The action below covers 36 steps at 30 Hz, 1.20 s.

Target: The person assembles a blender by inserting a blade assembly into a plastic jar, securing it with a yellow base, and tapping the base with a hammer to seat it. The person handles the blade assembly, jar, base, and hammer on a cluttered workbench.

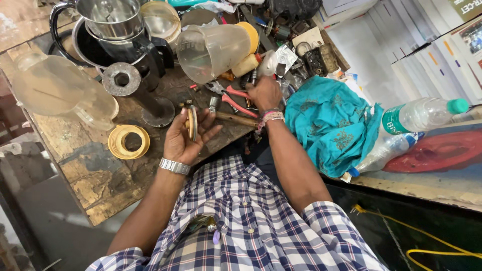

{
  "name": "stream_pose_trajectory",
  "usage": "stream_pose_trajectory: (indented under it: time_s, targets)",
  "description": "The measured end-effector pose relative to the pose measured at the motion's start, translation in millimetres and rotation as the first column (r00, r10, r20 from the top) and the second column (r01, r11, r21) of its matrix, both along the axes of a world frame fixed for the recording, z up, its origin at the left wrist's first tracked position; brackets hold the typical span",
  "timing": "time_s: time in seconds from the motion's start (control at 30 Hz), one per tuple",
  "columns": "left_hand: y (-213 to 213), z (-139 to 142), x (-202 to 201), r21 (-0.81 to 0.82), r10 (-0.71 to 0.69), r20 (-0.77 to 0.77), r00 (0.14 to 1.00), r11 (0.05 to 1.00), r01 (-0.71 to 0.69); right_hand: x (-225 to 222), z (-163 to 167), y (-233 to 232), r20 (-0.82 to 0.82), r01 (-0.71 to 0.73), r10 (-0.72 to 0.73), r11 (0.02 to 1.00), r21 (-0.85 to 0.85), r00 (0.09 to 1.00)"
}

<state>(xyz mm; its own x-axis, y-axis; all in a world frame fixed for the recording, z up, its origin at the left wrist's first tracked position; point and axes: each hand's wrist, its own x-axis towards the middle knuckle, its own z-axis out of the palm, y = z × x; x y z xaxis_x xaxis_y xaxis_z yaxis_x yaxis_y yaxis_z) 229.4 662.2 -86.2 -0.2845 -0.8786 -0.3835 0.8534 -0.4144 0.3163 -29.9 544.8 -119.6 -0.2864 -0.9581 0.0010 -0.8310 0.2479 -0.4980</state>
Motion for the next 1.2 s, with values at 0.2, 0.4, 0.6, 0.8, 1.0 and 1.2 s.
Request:
stream_pose_trajectory:
  time_s: [0.2, 0.4, 0.6, 0.8, 1.0, 1.2]
  targets:
    - [-2, 10, 7, -0.044, 0.094, 0.113, 0.989, 0.995, -0.089, -34, -12, -3, 0.392, 0.156, -0.214, 0.972, 0.175, 0.895]
    - [-5, 28, 5, -0.064, -0.015, -0.129, 0.992, 0.998, 0.007, -72, 3, 41, 0.415, 0.184, 0.017, 0.879, -0.441, 0.910]
    - [-19, 13, -9, -0.054, 0.016, -0.094, 0.995, 0.998, -0.022, -97, 123, 145, 0.561, 0.090, 0.198, 0.892, -0.444, 0.803]
    - [-46, 1, -20, -0.149, 0.021, -0.138, 0.990, 0.988, -0.042, -43, 170, 197, 0.566, -0.040, 0.318, 0.893, -0.448, 0.761]
    - [-63, 9, -24, -0.100, 0.031, -0.137, 0.990, 0.994, -0.045, -15, 164, 193, 0.532, -0.146, 0.402, 0.876, -0.459, 0.745]
    - [-62, 9, -20, -0.196, 0.039, -0.025, 0.999, 0.980, -0.043, -15, 164, 192, 0.504, -0.179, 0.412, 0.877, -0.446, 0.759]
